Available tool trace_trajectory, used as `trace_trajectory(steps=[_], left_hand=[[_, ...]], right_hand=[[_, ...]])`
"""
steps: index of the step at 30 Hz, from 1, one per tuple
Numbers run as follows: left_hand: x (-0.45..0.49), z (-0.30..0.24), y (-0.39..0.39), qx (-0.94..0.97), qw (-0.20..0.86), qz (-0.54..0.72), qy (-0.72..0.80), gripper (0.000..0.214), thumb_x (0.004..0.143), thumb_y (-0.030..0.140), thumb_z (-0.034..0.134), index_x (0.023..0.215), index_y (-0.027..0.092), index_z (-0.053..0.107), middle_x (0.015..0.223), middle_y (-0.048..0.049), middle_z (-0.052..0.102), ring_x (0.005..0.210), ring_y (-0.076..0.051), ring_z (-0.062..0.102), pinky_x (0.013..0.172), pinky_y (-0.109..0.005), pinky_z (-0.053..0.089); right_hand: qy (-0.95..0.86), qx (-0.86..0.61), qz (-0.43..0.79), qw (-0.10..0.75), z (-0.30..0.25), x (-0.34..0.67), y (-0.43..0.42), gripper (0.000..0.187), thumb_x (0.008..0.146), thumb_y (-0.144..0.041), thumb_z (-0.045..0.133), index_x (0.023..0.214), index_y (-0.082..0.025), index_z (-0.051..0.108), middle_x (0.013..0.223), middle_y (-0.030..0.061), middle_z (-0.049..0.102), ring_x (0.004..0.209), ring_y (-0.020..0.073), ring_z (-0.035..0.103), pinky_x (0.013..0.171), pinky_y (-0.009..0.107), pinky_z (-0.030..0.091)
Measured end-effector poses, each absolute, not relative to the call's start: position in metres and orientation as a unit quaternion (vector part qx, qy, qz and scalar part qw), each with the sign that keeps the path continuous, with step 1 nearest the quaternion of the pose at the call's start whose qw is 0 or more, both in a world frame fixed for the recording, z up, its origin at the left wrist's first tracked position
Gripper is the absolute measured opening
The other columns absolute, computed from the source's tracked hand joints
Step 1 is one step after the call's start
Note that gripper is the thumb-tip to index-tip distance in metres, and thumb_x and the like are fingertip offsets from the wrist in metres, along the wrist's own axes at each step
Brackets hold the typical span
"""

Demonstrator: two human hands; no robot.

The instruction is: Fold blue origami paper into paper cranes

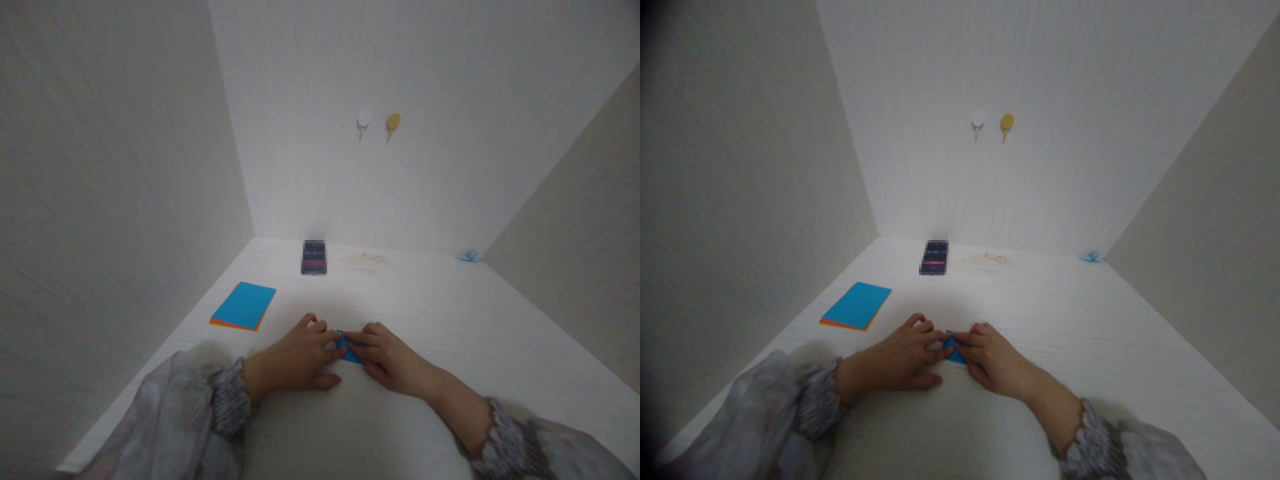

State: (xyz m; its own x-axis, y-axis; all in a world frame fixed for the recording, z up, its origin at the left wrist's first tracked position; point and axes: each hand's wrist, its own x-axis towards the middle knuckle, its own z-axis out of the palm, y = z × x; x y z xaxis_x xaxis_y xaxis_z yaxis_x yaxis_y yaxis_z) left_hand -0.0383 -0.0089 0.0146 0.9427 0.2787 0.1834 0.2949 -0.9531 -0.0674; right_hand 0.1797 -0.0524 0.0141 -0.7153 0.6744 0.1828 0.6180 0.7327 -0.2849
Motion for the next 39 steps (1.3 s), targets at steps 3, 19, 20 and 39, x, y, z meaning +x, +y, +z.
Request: trace_trajectory(steps=[3,19,20,39], left_hand=[[-0.038,0.0139,-0.0089,-0.984,0.048,-0.085,-0.147,0.045,0.079,0.049,0.045,0.114,0.022,0.048,0.108,-0.0069,0.052,0.09,-0.022,0.046,0.086,-0.042,0.026],[-0.039,0.0112,-0.0093,-0.983,0.041,-0.082,-0.159,0.047,0.079,0.05,0.044,0.117,0.022,0.047,0.118,-0.0115,0.046,0.098,-0.026,0.045,0.088,-0.044,0.027],[-0.0391,0.0109,-0.0093,-0.983,0.044,-0.083,-0.16,0.047,0.079,0.051,0.044,0.117,0.023,0.047,0.12,-0.012,0.044,0.099,-0.026,0.045,0.087,-0.044,0.027],[-0.04,0.0094,-0.0067,-0.984,0.04,-0.084,-0.152,0.048,0.078,0.052,0.043,0.116,0.024,0.048,0.12,-0.0108,0.047,0.097,-0.025,0.045,0.086,-0.044,0.027]], right_hand=[[-0.92,-0.354,0.105,0.134,0.0155,0.1794,-0.0526,0.037,0.078,-0.009,0.043,0.112,-0.02,0.053,0.117,0.005,0.054,0.091,0.0192,0.046,0.081,0.035,0.036],[-0.921,-0.354,0.105,0.126,0.0155,0.18,-0.0512,0.038,0.077,-0.01,0.043,0.112,-0.02,0.053,0.121,0.0053,0.052,0.089,0.019,0.048,0.079,0.036,0.036],[-0.921,-0.354,0.106,0.126,0.0155,0.18,-0.0512,0.037,0.076,-0.01,0.043,0.111,-0.02,0.054,0.121,0.0053,0.052,0.089,0.0191,0.048,0.079,0.036,0.036],[-0.92,-0.355,0.105,0.129,0.015,0.1798,-0.0517,0.039,0.078,-0.009,0.041,0.115,-0.02,0.051,0.117,0.006,0.055,0.088,0.0186,0.048,0.078,0.035,0.037]])
